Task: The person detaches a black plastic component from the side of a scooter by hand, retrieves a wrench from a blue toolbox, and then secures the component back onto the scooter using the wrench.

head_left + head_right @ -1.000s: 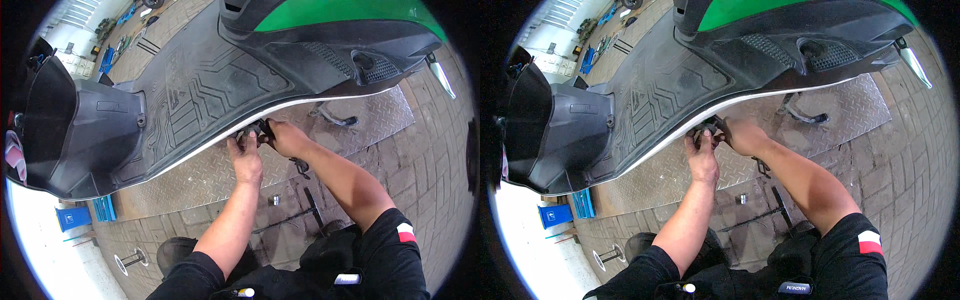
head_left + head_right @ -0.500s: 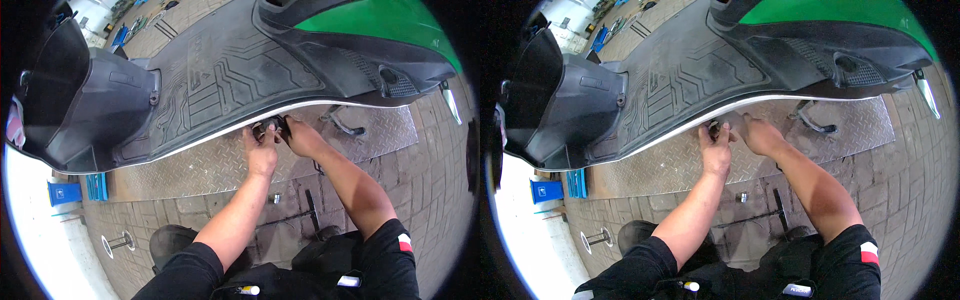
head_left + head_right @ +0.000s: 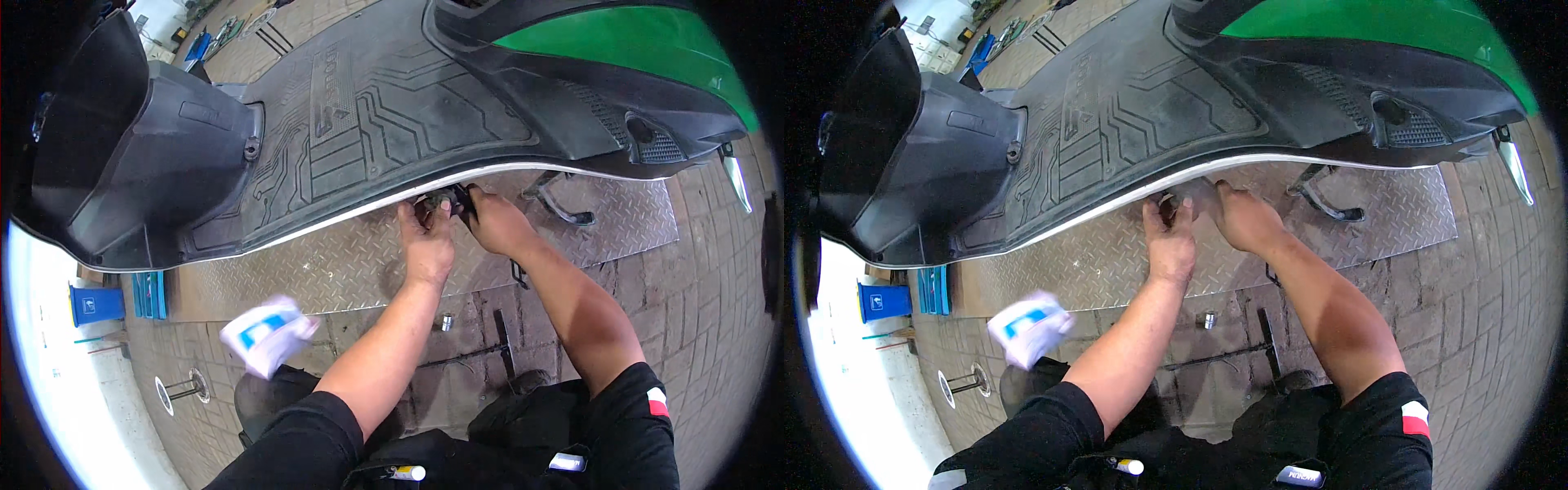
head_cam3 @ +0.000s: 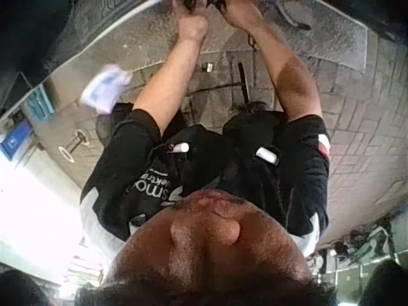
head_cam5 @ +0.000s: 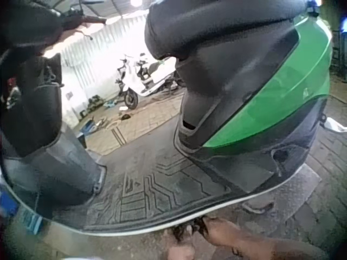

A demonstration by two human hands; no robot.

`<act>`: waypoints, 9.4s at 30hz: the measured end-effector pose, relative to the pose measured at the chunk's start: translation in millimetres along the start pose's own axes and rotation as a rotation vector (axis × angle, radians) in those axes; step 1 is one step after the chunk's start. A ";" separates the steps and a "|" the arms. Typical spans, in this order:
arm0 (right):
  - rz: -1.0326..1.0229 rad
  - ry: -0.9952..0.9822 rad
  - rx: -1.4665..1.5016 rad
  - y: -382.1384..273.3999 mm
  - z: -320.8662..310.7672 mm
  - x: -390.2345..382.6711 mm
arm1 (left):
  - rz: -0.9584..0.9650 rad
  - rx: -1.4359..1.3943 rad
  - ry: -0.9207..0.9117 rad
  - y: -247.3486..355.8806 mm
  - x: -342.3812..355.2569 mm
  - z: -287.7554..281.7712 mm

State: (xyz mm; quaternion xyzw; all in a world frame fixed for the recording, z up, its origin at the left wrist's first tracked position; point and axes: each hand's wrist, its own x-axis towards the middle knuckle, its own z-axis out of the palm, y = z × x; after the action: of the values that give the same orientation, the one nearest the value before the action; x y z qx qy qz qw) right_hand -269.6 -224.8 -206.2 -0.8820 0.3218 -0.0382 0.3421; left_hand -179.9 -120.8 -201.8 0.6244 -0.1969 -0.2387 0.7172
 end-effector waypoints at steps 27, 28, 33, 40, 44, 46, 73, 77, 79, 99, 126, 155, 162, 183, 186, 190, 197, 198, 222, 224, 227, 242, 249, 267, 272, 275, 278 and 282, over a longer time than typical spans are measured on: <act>0.015 -0.180 0.165 1.4 -18.4 2.9 | -0.110 -0.062 -0.198 -5.2 16.6 -17.9; 0.022 -0.183 0.195 0.0 -19.6 2.2 | -0.159 -0.049 -0.184 -3.5 18.1 -20.2; 0.156 -0.005 0.078 -10.2 -8.5 3.2 | -0.279 0.231 -0.474 16.8 17.8 -82.2; 0.091 -0.007 0.295 7.1 11.2 5.6 | -0.793 1.194 -0.514 132.1 -18.7 -312.6; -0.003 0.071 0.250 24.1 23.5 8.2 | -0.960 1.492 -0.277 128.5 -70.7 -390.2; -0.062 0.127 0.245 30.9 30.7 10.0 | -0.996 1.733 -0.431 76.6 -92.5 -405.0; -0.025 0.233 0.370 -6.2 13.0 -4.6 | 1.484 1.551 0.285 495.3 62.2 -160.1; 0.059 0.255 0.273 0.4 22.2 -4.5 | 1.409 1.775 0.421 459.3 107.7 -172.0; 0.005 0.281 0.324 0.9 24.4 -3.4 | 1.300 1.713 0.542 443.6 120.3 -188.3; 0.117 0.061 0.313 -17.0 -8.7 -12.8 | 1.406 1.912 0.622 467.3 124.4 -198.3; 0.004 0.138 0.400 -5.2 4.1 0.0 | 0.623 1.991 0.648 498.0 135.6 -184.4; -0.019 0.161 0.329 -0.9 21.6 6.1 | -0.184 0.101 -0.155 12.9 21.1 -16.0; -0.084 0.215 0.231 -1.8 20.9 -2.0 | -0.178 0.141 -0.184 21.1 19.3 -13.3; -0.012 0.236 0.178 -2.6 17.6 7.1 | -0.181 0.039 -0.109 12.7 18.3 -8.6; -0.018 0.191 0.171 -0.6 7.4 3.0 | -0.125 -0.002 -0.137 4.5 19.1 -8.8; -0.062 0.163 0.166 5.1 0.8 2.9 | -0.089 0.004 -0.139 -1.8 17.5 -9.5; -0.098 0.135 0.285 7.9 11.2 10.0 | 0.006 0.127 -0.123 -1.8 14.6 -8.4; -0.081 0.118 0.289 7.9 12.4 8.6 | 0.012 0.140 -0.129 -1.0 13.5 -9.6; -0.001 0.008 0.130 5.0 -11.9 -2.2 | -0.133 0.057 -0.028 18.7 9.7 0.2; -0.005 0.014 0.129 1.9 -11.1 -6.0 | -0.193 0.080 -0.008 19.1 11.2 -1.2; -0.087 0.038 0.145 1.0 -12.5 -12.1 | -0.189 -0.042 -0.045 20.9 12.0 -3.1; -0.016 -0.200 0.301 16.2 -13.0 -22.0 | -0.107 0.056 -0.166 11.7 9.0 -21.4; -0.048 -0.064 0.298 26.3 10.8 -7.9 | -0.196 -0.096 -0.377 14.4 13.4 -42.3; -0.012 0.102 0.251 15.1 40.2 6.4 | -0.124 -0.240 -0.312 7.5 17.4 -22.8; -0.041 0.140 0.369 8.5 35.9 3.7 | -0.169 -0.210 -0.273 10.4 14.6 -20.8; -0.008 0.157 0.350 3.1 31.3 5.0 | -0.175 -0.121 -0.256 15.8 14.6 -18.4; -0.023 0.171 0.375 -2.6 28.0 9.9 | -0.219 -0.022 -0.191 24.9 15.3 -15.4; -0.001 0.176 0.404 -6.1 30.8 12.6 | -0.211 0.166 -0.182 32.5 18.4 -11.5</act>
State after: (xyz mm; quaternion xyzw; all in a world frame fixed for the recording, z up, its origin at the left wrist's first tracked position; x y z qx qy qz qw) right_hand -247.6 -211.1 -227.8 -0.7891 0.3356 -0.1788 0.4824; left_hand -155.3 -118.9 -171.6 0.6745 -0.2132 -0.3514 0.6132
